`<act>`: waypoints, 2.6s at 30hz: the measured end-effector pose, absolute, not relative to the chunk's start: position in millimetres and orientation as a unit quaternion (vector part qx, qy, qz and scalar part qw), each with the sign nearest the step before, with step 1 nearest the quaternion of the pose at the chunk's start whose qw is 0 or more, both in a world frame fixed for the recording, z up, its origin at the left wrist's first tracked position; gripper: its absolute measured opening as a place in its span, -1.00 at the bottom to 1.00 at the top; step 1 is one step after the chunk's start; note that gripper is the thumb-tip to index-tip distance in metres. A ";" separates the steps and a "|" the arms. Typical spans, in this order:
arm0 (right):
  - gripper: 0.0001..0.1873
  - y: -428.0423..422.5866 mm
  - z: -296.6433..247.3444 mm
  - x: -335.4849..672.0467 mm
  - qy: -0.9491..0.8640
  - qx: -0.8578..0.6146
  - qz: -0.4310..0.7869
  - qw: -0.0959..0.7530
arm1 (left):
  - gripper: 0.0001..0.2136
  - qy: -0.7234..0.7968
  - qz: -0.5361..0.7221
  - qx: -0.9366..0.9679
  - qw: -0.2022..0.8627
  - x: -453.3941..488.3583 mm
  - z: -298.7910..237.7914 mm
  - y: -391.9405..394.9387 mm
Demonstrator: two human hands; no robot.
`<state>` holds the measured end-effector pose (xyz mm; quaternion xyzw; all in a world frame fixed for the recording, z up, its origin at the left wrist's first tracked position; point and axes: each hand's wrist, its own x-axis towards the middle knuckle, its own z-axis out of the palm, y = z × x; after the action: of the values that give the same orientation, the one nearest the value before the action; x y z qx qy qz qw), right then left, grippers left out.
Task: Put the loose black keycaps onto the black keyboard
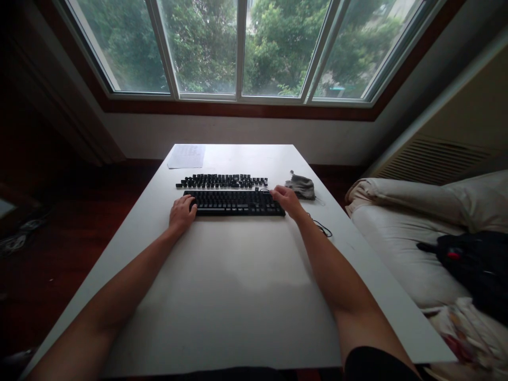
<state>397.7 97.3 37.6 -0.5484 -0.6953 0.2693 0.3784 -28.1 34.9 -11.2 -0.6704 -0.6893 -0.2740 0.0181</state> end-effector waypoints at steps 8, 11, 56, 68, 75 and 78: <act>-0.57 119.0 40.1 358.5 -0.636 -0.487 0.316 0.508 | -0.62 -0.689 -0.272 -0.672 0.020 -28.9 -11.6 35.5; -0.62 131.7 28.6 352.2 -0.609 -0.474 0.300 0.561 | -0.63 -0.690 -0.271 -0.671 0.026 -29.0 -12.5 36.2; -0.77 209.6 7.0 337.8 -0.719 -0.683 0.066 0.113 | -0.63 -0.687 -0.275 -0.672 0.024 -30.0 -15.8 38.1; -0.82 198.6 9.3 354.6 -0.725 -0.612 0.116 0.293 | -0.63 -0.686 -0.278 -0.672 0.016 -29.4 -13.4 37.2; -0.71 159.9 8.5 402.3 -0.714 -0.562 0.146 0.391 | -0.63 -0.685 -0.280 -0.673 0.019 -28.5 -16.1 38.3; -0.66 143.4 3.6 419.6 -0.698 -0.558 0.164 0.418 | -0.63 -0.685 -0.280 -0.672 0.019 -27.3 -16.0 38.9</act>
<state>419.6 143.4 3.6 -0.5582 -0.6976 0.1642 0.4181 -27.3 38.9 -16.0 -0.6725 -0.6849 -0.2798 0.0188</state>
